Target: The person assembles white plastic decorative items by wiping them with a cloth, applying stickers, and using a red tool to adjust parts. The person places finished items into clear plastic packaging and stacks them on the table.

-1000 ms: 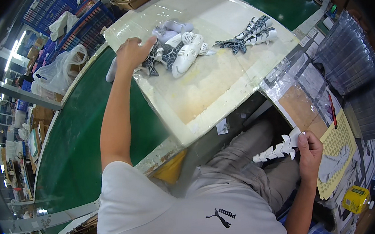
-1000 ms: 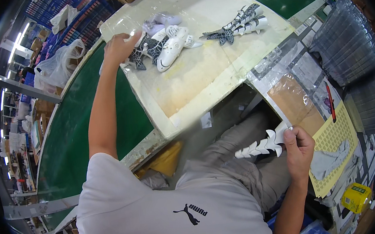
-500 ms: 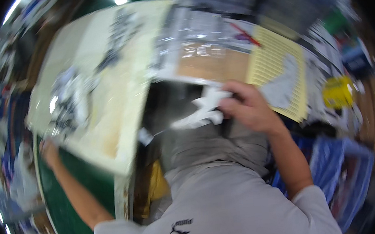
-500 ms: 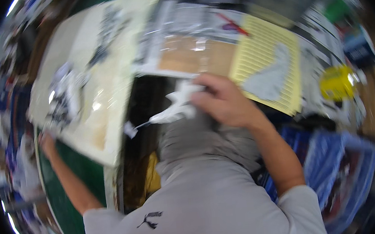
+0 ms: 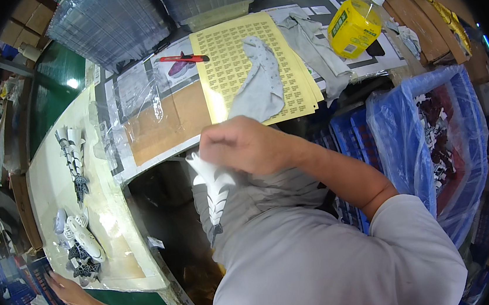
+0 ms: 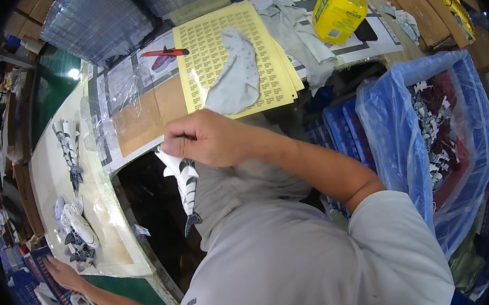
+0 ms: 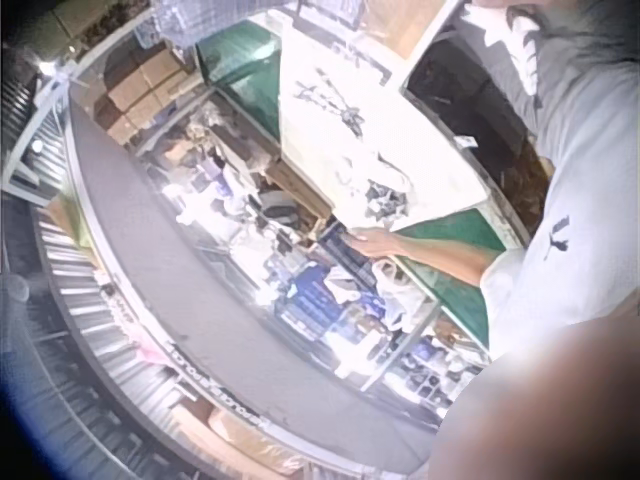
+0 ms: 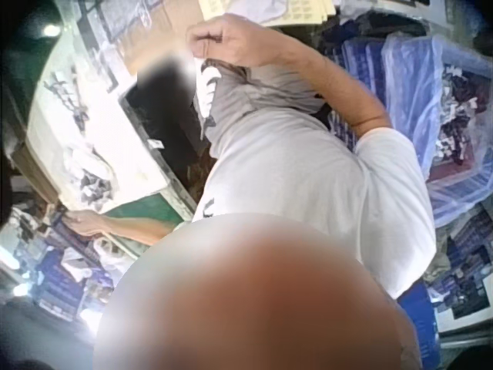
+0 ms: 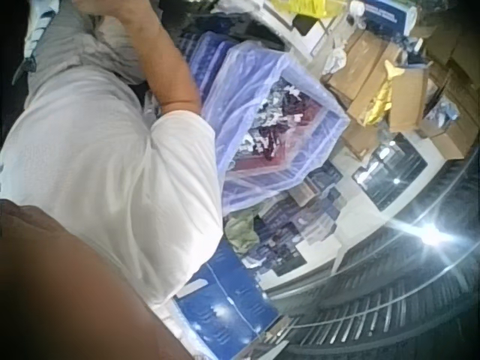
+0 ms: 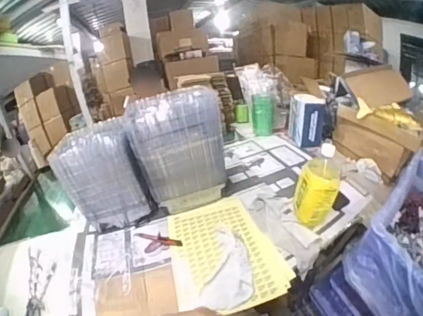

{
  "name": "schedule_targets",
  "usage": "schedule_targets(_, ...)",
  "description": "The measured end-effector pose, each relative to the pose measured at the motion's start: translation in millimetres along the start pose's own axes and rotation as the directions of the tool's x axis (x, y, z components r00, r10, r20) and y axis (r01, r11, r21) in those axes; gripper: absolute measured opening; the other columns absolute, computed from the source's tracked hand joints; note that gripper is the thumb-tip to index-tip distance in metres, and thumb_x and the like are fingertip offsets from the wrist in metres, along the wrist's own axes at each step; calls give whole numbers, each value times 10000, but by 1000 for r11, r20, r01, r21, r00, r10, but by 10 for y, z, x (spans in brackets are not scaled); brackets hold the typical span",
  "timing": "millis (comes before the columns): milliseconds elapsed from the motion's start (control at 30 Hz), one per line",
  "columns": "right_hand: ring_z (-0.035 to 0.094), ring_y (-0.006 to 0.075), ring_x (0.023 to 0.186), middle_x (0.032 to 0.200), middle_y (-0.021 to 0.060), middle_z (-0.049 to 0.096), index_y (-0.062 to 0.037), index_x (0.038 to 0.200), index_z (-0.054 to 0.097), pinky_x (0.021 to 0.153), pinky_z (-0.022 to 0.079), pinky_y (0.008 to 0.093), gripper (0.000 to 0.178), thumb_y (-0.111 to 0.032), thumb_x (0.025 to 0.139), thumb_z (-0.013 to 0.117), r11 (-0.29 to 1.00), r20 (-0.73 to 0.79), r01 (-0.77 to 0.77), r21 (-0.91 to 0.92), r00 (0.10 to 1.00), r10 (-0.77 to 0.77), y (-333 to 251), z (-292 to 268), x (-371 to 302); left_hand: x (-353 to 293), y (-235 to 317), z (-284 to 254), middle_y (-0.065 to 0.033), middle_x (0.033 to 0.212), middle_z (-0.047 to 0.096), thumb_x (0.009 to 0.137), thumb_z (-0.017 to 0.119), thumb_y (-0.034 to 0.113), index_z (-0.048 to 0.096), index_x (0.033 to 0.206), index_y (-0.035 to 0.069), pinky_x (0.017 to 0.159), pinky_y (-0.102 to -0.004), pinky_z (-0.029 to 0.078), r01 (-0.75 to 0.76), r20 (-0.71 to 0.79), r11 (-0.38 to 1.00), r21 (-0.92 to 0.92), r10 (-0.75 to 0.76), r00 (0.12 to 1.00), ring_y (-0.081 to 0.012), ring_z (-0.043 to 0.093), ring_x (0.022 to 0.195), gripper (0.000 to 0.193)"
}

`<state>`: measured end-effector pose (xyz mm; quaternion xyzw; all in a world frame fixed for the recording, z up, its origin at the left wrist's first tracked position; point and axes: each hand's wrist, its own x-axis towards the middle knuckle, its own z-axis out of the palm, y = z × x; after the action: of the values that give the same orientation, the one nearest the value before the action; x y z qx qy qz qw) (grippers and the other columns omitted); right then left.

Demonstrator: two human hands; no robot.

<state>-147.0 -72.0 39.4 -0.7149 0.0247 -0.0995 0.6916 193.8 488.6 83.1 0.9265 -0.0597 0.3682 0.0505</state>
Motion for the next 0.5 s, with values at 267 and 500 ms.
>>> schedule_targets(267, 595, 64, 874, 949, -3, 645, -25, 1078, 691, 760, 493, 250, 195, -207, 1085, 622, 984, -23, 155, 85, 988, -154, -34, -97, 107, -1613, 3828, -733, -254, 1278, 668, 1022, 691, 371, 386, 1543, 4, 755, -429, 630, 837, 556, 141, -530, 803, 217, -304, 746, 912, 706)
schedule_targets(500, 699, 403, 1089, 1143, 205, 731, -18, 1153, 724, 936, 557, 493, 381, -368, 1012, 674, 424, -484, -338, -840, 820, -306, 417, -1343, 197, -1561, 4648, -620, -154, 1056, 701, 1008, 715, 250, 324, 1575, 82, 384, -327, 509, 967, 629, -104, -232, 742, 231, -205, 633, 502, 710)
